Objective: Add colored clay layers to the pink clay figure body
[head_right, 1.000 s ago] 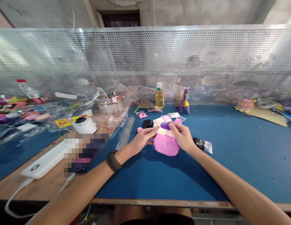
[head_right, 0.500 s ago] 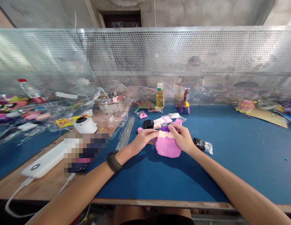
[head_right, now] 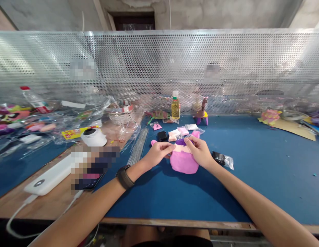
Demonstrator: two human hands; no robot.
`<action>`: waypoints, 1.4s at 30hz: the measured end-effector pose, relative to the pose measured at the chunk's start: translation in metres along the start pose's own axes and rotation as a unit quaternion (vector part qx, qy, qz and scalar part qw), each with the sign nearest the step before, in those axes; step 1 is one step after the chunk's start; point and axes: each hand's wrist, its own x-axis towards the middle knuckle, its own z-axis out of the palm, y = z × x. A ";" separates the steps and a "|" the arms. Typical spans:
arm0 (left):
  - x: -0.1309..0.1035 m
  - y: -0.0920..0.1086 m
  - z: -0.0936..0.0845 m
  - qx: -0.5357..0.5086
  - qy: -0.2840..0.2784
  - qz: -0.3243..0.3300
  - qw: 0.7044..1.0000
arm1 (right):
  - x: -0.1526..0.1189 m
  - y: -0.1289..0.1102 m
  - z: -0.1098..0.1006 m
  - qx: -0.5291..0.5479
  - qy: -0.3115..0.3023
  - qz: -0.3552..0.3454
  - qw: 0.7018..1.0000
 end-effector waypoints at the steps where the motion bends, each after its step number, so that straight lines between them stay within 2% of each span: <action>1: 0.000 0.000 0.000 -0.002 -0.004 -0.002 1.000 | 0.000 0.000 0.000 -0.004 0.000 0.000 1.000; 5: -0.001 0.000 0.001 -0.011 -0.020 -0.007 1.000 | -0.001 -0.002 0.001 -0.016 -0.005 -0.004 1.000; 16: -0.001 0.001 0.001 -0.003 0.005 -0.010 1.000 | -0.001 -0.007 0.001 -0.024 -0.009 -0.001 1.000; 22: -0.003 0.002 0.002 -0.016 -0.040 -0.035 0.998 | -0.001 -0.003 0.001 -0.026 -0.014 -0.011 1.000; 30: -0.001 -0.003 0.005 -0.005 -0.021 0.004 1.000 | -0.002 -0.008 0.002 -0.027 -0.020 -0.011 0.999; 36: -0.002 0.001 0.006 -0.034 -0.010 -0.021 0.999 | -0.002 -0.008 0.002 -0.033 -0.024 -0.011 0.999; 42: -0.001 0.001 0.004 -0.032 -0.006 -0.012 0.999 | -0.001 -0.008 0.002 -0.031 -0.033 -0.012 0.999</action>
